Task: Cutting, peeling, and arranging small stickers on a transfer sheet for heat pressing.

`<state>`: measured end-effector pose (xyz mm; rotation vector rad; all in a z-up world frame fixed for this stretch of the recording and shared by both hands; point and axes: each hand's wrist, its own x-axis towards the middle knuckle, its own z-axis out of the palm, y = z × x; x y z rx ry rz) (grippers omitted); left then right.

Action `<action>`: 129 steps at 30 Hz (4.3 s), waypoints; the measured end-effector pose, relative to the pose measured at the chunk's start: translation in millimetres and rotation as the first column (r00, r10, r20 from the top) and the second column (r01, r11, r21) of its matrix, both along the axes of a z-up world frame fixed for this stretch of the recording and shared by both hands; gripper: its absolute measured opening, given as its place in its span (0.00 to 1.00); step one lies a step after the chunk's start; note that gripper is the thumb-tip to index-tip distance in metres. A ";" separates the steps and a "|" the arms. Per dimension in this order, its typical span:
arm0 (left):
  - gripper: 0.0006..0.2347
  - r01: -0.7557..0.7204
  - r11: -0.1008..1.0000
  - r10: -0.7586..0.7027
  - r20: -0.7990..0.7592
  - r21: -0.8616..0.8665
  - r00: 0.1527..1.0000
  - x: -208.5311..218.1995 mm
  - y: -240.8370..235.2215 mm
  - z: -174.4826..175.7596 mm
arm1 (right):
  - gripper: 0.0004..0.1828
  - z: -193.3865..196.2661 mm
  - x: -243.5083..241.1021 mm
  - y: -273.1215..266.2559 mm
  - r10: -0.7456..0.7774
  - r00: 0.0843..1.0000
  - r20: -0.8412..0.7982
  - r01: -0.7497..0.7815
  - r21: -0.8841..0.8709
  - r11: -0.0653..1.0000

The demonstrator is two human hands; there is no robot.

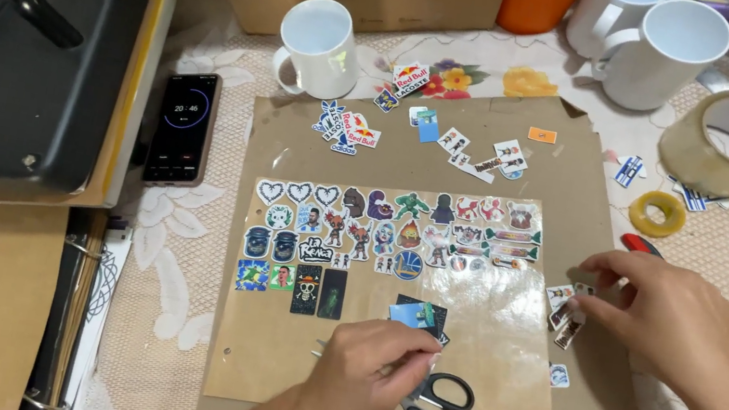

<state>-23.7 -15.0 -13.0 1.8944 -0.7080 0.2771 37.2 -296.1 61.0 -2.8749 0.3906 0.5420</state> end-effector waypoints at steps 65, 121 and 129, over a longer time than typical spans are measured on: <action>0.03 -0.046 0.999 0.046 -0.027 -0.018 0.999 9.1 8.7 3.3 | 0.11 -49.7 163.4 103.6 -0.167 0.986 0.028 0.039 0.922 0.386; 0.09 0.385 0.856 -0.252 -0.372 0.345 0.894 21.5 19.2 26.8 | 0.31 -76.9 -144.5 75.6 0.666 0.706 0.243 -0.704 0.137 0.697; 0.08 0.329 0.893 -0.189 -0.406 0.308 0.894 25.1 20.9 15.7 | 0.35 -88.3 -146.0 57.0 0.772 0.615 0.162 -0.786 0.052 0.616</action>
